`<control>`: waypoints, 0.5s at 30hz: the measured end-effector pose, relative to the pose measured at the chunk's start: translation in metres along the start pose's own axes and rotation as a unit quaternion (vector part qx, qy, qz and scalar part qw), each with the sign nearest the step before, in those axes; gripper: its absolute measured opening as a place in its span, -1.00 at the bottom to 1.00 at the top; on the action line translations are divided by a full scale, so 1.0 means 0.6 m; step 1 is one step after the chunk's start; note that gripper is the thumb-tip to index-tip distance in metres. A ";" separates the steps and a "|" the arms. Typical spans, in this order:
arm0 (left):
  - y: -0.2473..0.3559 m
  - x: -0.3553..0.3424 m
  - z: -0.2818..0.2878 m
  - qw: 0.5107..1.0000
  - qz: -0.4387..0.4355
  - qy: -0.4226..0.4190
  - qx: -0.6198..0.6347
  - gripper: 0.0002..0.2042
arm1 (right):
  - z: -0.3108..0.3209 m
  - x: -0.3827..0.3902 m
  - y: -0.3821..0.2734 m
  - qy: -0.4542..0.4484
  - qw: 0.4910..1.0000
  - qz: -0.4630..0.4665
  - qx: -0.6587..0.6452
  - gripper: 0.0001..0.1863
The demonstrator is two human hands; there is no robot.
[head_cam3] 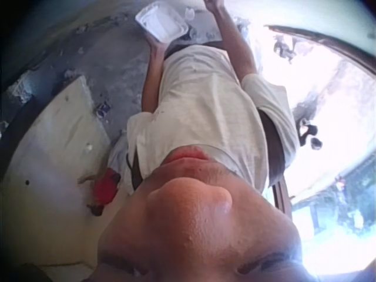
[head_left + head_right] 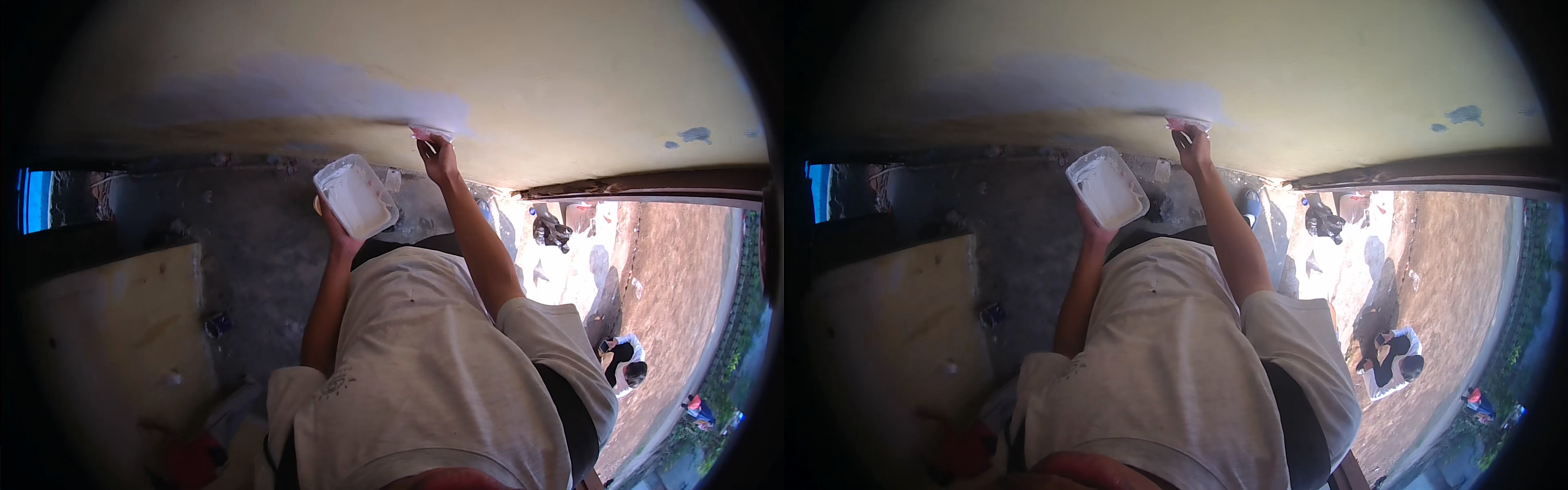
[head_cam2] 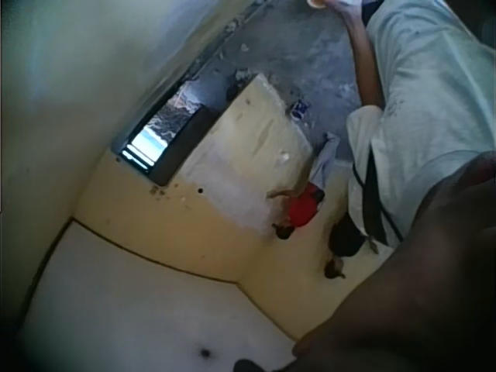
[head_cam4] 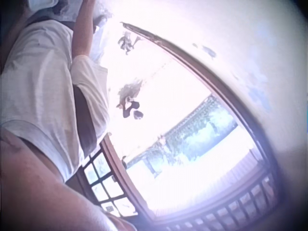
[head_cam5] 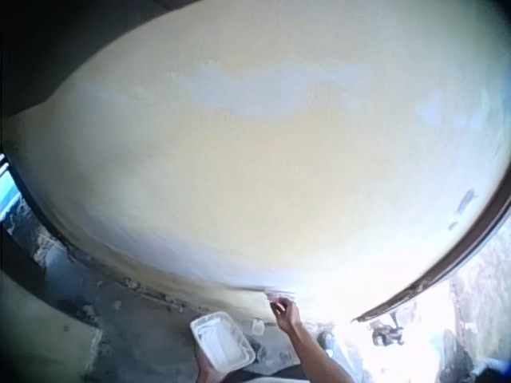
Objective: The person applies plaster to a wall using a spatula, dipping the spatula into a container of plaster and then spreading it onto the wall surface.
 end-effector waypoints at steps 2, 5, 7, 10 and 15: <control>0.005 0.006 0.013 1.000 -0.012 -0.023 -0.010 -0.34 | -0.045 0.033 -0.051 -0.011 1.000 0.019 -0.007 -0.79; 0.006 0.014 0.028 0.999 -0.026 -0.038 0.001 -0.33 | -0.147 0.116 -0.159 -0.016 0.984 -0.049 -0.168 -0.79; -0.002 0.013 0.005 0.999 -0.032 0.000 0.019 -0.33 | -0.195 0.186 -0.232 -0.048 0.982 -0.029 -0.182 -0.79; 0.000 0.020 -0.045 0.998 -0.012 -0.022 0.052 -0.33 | -0.261 0.304 -0.310 -0.099 0.980 0.029 -0.172 -0.77; 0.002 0.032 -0.075 0.997 0.001 -0.019 0.077 -0.33 | -0.154 0.351 -0.258 -0.021 0.995 0.005 -0.098 -0.79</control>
Point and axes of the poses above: each hand's wrist, its own x-axis away from the middle knuckle, its own z-axis out of the back of the hand, y = z × x, the point moved 1 cm from there along -x, towards the middle knuckle, and after that the axes turned 11 degrees about -z, right-handed, at the moved point
